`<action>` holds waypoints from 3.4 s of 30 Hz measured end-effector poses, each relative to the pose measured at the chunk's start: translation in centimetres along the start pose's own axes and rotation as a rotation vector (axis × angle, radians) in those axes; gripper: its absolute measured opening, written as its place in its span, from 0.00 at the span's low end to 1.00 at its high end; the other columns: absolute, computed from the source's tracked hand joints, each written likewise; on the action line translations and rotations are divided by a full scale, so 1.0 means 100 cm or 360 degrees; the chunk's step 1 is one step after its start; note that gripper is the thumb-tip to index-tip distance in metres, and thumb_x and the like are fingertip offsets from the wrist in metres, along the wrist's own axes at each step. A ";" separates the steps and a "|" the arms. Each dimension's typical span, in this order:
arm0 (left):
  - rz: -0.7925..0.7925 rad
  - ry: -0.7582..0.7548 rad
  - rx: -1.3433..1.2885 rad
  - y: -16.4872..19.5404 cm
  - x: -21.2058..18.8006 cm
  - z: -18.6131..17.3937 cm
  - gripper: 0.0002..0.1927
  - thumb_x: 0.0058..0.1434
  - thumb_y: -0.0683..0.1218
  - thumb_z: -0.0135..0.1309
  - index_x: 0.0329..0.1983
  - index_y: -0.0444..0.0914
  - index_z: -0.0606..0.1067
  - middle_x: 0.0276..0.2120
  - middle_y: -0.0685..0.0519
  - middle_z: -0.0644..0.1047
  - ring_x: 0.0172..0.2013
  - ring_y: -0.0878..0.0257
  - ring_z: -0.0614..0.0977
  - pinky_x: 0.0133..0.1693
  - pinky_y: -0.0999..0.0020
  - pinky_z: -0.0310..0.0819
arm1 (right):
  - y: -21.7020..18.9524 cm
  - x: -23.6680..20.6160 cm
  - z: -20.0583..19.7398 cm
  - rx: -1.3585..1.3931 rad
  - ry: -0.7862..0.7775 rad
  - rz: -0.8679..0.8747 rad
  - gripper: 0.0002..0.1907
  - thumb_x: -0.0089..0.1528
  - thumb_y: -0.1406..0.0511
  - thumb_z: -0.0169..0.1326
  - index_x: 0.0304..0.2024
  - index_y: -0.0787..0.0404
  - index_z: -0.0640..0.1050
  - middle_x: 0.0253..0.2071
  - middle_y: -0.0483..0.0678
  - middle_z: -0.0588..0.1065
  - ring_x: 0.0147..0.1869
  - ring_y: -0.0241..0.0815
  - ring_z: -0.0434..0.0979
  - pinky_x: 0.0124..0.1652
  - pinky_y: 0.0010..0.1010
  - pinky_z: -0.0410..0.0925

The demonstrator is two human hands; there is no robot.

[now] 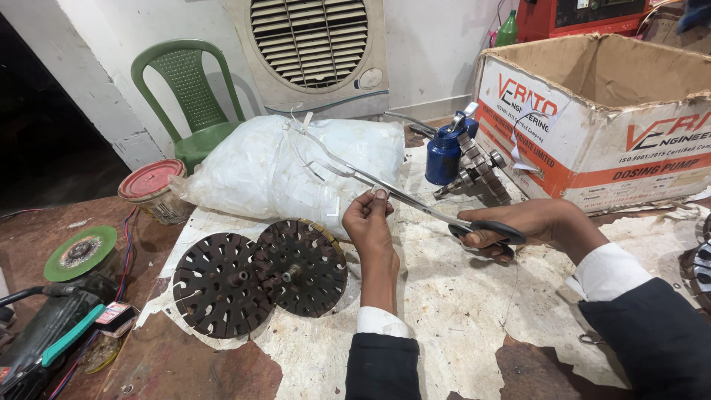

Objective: The person sits at a workbench fitting white plastic strips into the slots of a circular metal impeller disc, cutting the strips to length with scissors, and pressing the pieces into place by hand. They work on one disc at a time, turning it over and setting finished discs aside on the bench.

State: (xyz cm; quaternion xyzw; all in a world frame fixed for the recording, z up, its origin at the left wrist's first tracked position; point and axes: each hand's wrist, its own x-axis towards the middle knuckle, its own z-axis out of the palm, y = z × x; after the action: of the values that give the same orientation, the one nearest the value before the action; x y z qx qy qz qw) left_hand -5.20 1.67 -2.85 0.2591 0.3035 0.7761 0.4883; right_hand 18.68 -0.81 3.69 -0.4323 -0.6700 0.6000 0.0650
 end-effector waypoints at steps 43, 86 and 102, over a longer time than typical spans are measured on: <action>-0.0061 0.0028 0.0144 0.002 0.007 -0.003 0.09 0.59 0.36 0.61 0.40 0.28 0.75 0.27 0.52 0.75 0.25 0.67 0.74 0.30 0.74 0.71 | -0.010 0.007 0.015 0.0049 0.0127 -0.0009 0.35 0.53 0.45 0.63 0.47 0.63 0.70 0.20 0.39 0.62 0.20 0.35 0.68 0.20 0.30 0.65; -0.0069 -0.0006 0.0065 0.007 0.004 -0.002 0.05 0.61 0.37 0.60 0.37 0.31 0.76 0.26 0.54 0.76 0.26 0.68 0.75 0.32 0.74 0.72 | -0.019 0.022 0.025 -0.0135 0.0378 -0.0129 0.24 0.52 0.54 0.70 0.32 0.61 0.71 0.18 0.39 0.62 0.18 0.33 0.62 0.17 0.28 0.56; 0.0052 -0.0187 -0.0082 0.004 -0.001 -0.004 0.08 0.65 0.39 0.58 0.45 0.29 0.76 0.34 0.52 0.78 0.33 0.67 0.79 0.41 0.73 0.77 | -0.002 0.034 0.023 0.0131 0.0602 -0.0525 0.35 0.55 0.41 0.58 0.50 0.57 0.68 0.33 0.43 0.65 0.35 0.35 0.68 0.34 0.30 0.65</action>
State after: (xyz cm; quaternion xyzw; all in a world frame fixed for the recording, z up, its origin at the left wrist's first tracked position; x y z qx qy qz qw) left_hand -5.70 1.39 -2.86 0.2963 0.2500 0.7751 0.4990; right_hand 15.10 -0.32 1.79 -0.4186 -0.6825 0.5164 0.3038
